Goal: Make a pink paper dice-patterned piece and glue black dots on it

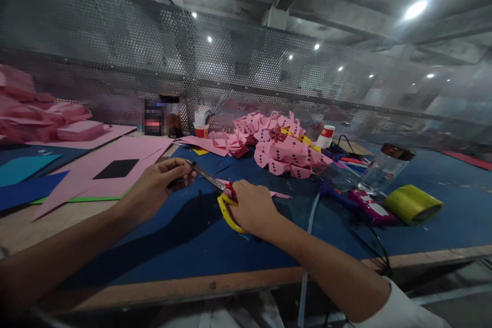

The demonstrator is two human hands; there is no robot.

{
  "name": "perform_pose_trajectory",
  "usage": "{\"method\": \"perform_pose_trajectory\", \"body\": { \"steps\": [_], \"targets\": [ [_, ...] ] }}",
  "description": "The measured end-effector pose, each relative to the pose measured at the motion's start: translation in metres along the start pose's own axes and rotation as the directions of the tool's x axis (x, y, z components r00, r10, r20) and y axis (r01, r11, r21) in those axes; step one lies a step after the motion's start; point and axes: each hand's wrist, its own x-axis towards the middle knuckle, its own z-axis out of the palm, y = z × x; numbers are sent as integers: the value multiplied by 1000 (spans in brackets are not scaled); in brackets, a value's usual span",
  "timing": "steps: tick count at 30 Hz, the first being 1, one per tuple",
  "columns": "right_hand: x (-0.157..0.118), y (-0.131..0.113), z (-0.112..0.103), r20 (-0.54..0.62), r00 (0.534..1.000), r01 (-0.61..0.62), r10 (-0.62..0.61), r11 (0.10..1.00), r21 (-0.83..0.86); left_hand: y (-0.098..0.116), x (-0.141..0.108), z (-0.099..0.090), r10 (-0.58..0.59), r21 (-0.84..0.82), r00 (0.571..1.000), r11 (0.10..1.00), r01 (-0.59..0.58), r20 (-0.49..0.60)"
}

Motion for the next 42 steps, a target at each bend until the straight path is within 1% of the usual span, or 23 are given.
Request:
{"method": "perform_pose_trajectory", "body": {
  "steps": [13, 18, 22, 26, 33, 42],
  "targets": [
    [0, -1, 0, 4, 1000, -13, 13, 1000, -9, -1, 0, -1, -5, 0, 1000, 1000, 5, -8],
    [1, 3, 2, -24, 1000, -3, 3, 1000, -8, -2, 1, -1, -2, -17, 1000, 1000, 3, 8],
    [1, 5, 4, -32, 999, -4, 3, 1000, -19, -1, 1, -2, 5, 1, 1000, 1000, -5, 24],
    [2, 5, 5, -18, 1000, -11, 10, 1000, -25, -1, 0, -1, 1, 20, 1000, 1000, -2, 18],
    [3, 4, 3, -1, 1000, -21, 21, 1000, -11, -1, 1, -1, -7, -10, 1000, 1000, 7, -6],
    [1, 1, 2, -15, 1000, -21, 21, 1000, -5, 0, 0, -3, 45, -19, 999, 999, -46, -17]
  ]
}}
